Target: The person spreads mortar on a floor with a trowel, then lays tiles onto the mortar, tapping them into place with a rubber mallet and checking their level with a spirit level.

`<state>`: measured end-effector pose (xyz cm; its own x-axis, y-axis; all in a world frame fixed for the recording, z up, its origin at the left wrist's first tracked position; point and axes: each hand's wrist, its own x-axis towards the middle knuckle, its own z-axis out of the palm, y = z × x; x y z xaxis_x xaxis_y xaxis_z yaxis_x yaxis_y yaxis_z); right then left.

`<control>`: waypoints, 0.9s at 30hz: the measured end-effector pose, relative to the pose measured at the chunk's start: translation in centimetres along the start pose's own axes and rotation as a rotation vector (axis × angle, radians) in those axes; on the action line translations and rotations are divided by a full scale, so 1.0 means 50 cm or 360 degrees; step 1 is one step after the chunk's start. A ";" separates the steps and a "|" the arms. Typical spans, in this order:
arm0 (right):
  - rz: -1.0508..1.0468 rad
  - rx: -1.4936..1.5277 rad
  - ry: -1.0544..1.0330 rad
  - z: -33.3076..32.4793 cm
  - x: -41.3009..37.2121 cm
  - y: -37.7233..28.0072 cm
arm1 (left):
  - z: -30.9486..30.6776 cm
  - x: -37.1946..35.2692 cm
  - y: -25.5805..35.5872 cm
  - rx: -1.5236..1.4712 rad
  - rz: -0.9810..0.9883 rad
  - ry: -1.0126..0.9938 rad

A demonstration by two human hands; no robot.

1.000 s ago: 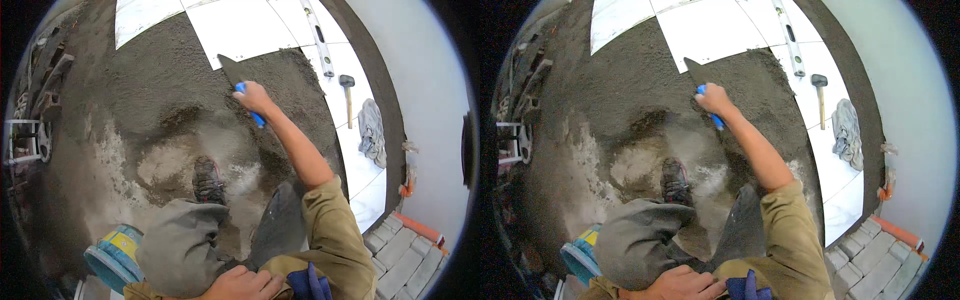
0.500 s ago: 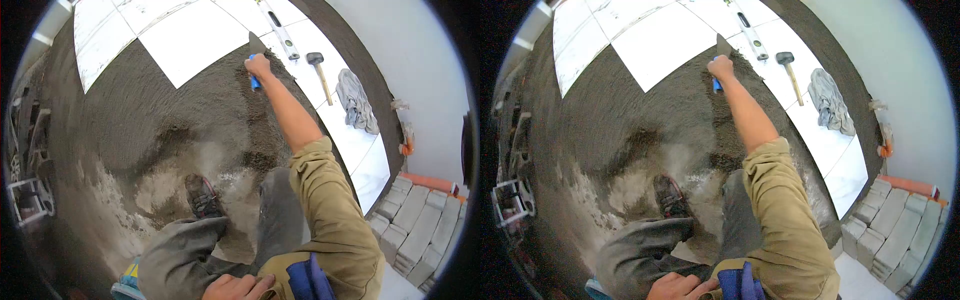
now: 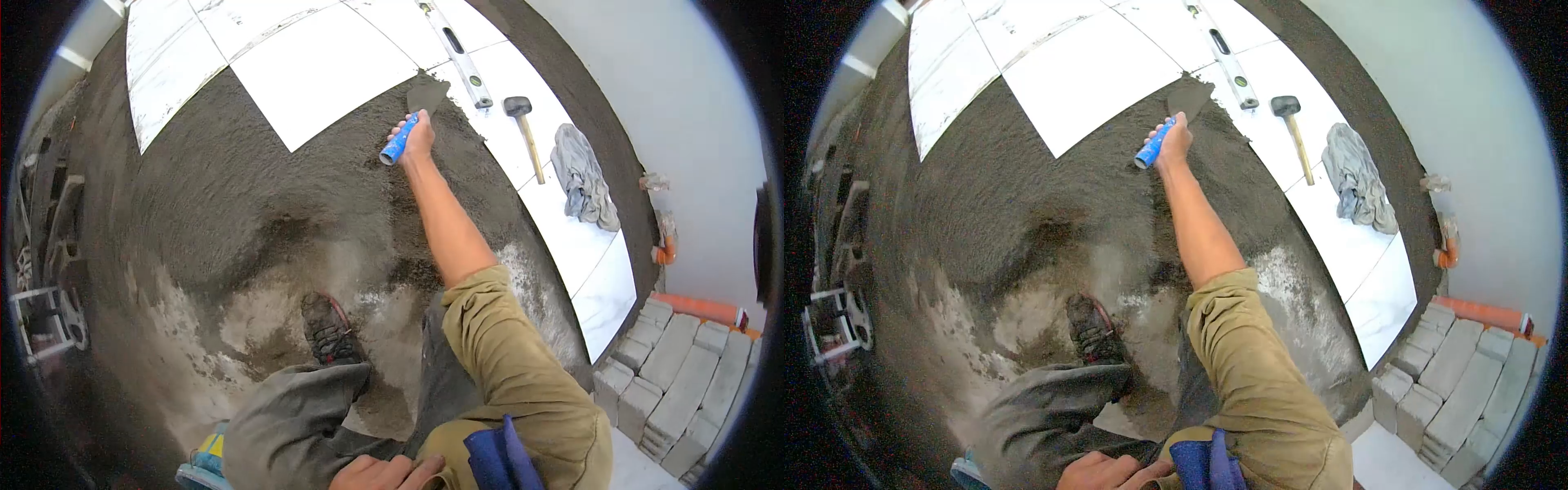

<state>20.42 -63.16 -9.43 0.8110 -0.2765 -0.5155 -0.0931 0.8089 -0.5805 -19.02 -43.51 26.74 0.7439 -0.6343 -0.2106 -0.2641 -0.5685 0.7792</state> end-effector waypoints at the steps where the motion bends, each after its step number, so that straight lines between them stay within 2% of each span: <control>1: -0.0022 -0.0168 0.0048 0.004 0.011 -0.001 | -0.001 -0.001 0.001 -0.0009 -0.0030 -0.0009; 4: -0.0051 -0.0445 0.0055 -0.005 0.026 -0.015 | -0.001 -0.010 -0.005 -0.0001 -0.0016 -0.0023; 7: -0.0044 -0.1043 0.0220 0.022 -0.010 -0.059 | -0.008 -0.010 -0.007 -0.0028 0.0011 0.0028; 11: -0.0197 -0.1350 0.0061 0.058 -0.014 -0.066 | -0.003 -0.014 -0.015 -0.0045 0.0021 -0.0028; 12: -0.0197 -0.1341 0.0067 0.081 -0.029 -0.063 | -0.001 -0.015 -0.018 -0.0026 0.0033 -0.0033; 14: -0.0029 -0.0751 -0.0098 0.108 -0.050 -0.056 | -0.009 -0.014 -0.019 0.0004 0.0053 -0.0068; 15: 0.0152 -0.0634 -0.0125 0.111 -0.049 -0.053 | -0.016 -0.010 -0.017 0.0000 0.0038 -0.0066; 16: 0.0148 -0.0624 -0.0119 0.113 -0.051 -0.048 | -0.021 -0.008 -0.016 -0.0009 0.0021 -0.0060; 18: 0.0530 -0.0297 -0.0313 0.110 -0.040 -0.028 | -0.017 -0.013 -0.019 0.0011 0.0016 -0.0045; 23: 0.0339 -0.0231 -0.0326 0.157 0.078 0.036 | -0.010 -0.019 -0.024 0.0021 -0.0018 -0.0045; 27: 0.0206 -0.0030 -0.0081 0.173 0.113 0.024 | -0.016 -0.022 -0.022 -0.0054 -0.0032 -0.0067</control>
<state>29.87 -59.27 -7.56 0.8197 -0.1434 -0.5546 -0.2092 0.8263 -0.5229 -19.05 -41.75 26.58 0.7220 -0.6448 -0.2508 -0.2278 -0.5638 0.7939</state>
